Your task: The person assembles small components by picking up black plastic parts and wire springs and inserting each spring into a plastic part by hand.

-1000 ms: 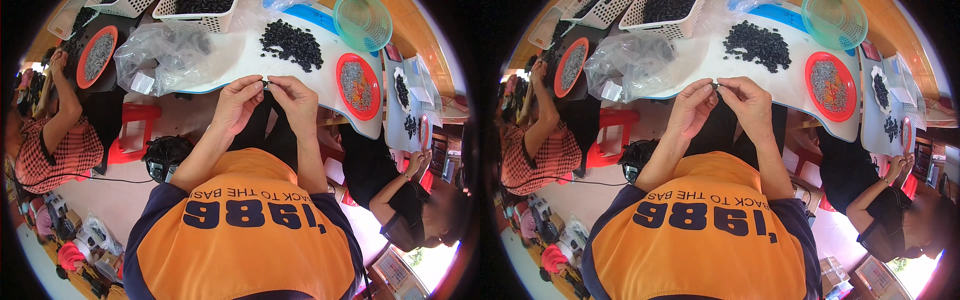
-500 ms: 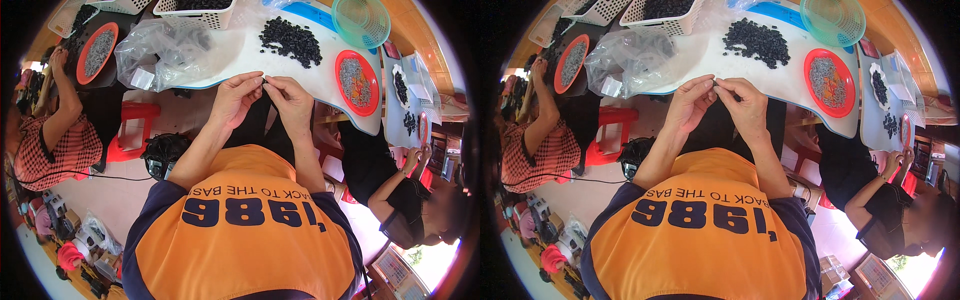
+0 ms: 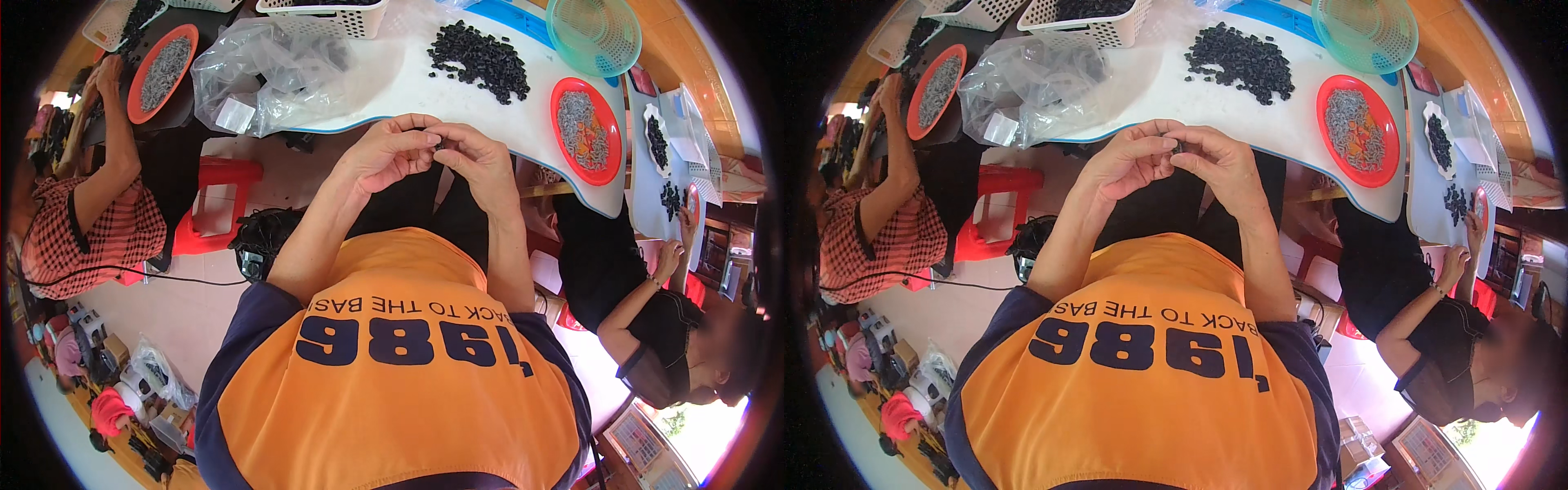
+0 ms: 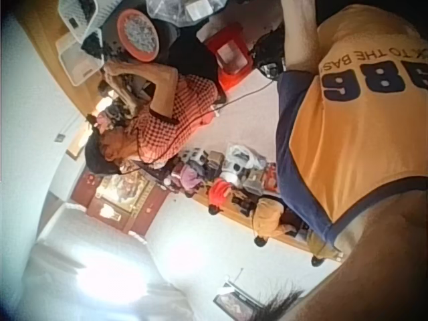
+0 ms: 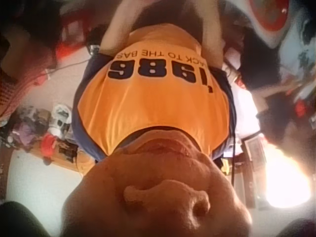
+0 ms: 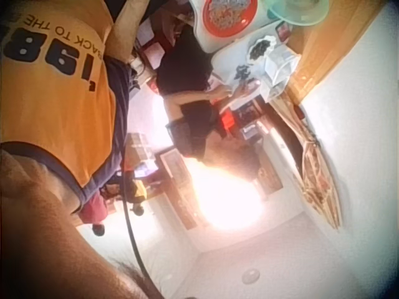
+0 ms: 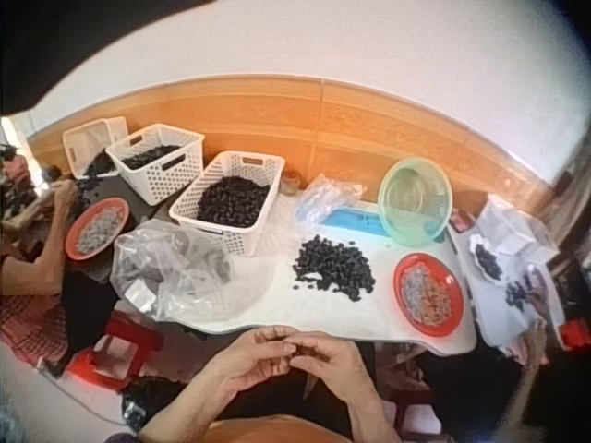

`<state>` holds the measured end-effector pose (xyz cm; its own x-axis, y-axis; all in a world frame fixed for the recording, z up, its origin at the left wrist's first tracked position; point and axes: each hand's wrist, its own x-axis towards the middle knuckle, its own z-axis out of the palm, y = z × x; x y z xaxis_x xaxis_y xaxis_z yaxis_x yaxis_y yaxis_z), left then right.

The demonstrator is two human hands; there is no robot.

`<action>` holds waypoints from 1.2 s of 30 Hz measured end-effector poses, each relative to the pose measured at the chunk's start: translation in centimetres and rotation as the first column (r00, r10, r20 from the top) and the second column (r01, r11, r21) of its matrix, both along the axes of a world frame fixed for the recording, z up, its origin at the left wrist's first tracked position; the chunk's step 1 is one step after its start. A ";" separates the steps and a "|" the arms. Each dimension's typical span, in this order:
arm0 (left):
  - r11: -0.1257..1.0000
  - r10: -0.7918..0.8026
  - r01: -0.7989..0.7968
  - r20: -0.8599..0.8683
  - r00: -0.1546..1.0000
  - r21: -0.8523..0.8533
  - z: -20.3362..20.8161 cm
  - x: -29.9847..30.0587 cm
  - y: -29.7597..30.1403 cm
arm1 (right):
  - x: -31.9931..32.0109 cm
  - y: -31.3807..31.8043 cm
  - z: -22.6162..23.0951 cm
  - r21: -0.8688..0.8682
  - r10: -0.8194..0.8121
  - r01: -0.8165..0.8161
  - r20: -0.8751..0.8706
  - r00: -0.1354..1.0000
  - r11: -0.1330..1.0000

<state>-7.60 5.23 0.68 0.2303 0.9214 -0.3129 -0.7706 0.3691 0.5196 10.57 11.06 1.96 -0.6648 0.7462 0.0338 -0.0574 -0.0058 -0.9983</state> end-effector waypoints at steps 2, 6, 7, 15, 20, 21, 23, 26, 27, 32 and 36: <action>0.999 -0.002 0.004 0.031 1.000 -0.038 -0.2 0.0 -0.2 | 0.1 -0.1 -0.2 -0.146 0.005 -0.002 0.020 1.000 0.989; 0.999 -0.031 0.027 0.143 0.989 0.028 -0.9 0.0 -0.5 | -0.1 -0.1 -0.5 -0.127 -0.022 0.014 -0.062 0.998 0.992; 0.999 -0.028 0.024 0.146 0.989 0.030 -1.1 0.1 -0.5 | -0.1 -0.1 -0.6 -0.120 -0.028 0.019 -0.070 0.997 0.993; 0.999 0.038 -0.036 0.148 0.988 -0.015 -2.1 0.8 -1.1 | 0.0 -0.3 -1.0 -0.041 -0.034 0.034 -0.001 0.999 0.999; 0.999 0.016 -0.010 0.205 0.979 -0.032 -2.7 0.7 -1.6 | -0.1 -0.6 -1.6 0.048 -0.044 0.041 0.053 0.998 0.998; 0.999 0.017 -0.008 0.217 0.976 -0.041 -2.8 0.6 -1.6 | -0.3 -0.7 -1.8 0.058 -0.049 0.045 0.063 0.997 0.997; 0.999 0.011 -0.001 0.241 0.971 -0.043 -3.0 0.4 -1.8 | -0.6 -1.0 -2.0 0.043 -0.061 0.058 0.071 0.996 0.997; 0.999 0.010 0.003 0.263 0.965 -0.046 -3.3 0.3 -2.0 | -0.7 -1.5 -2.0 0.100 -0.102 0.092 0.102 0.990 0.991; 1.000 0.009 -0.002 0.262 0.965 -0.029 -3.3 0.2 -1.9 | -0.8 -1.5 -1.9 0.127 -0.108 0.094 0.107 0.988 0.987; 0.997 0.059 -0.046 0.201 0.978 -0.066 -3.4 0.7 -1.6 | -1.2 -1.8 -1.4 0.333 -0.209 0.139 0.185 0.960 0.933; 0.990 0.111 -0.106 0.048 0.993 -0.090 -3.6 0.1 -1.7 | -1.4 -1.7 -2.0 0.245 -0.176 0.152 0.080 0.981 0.958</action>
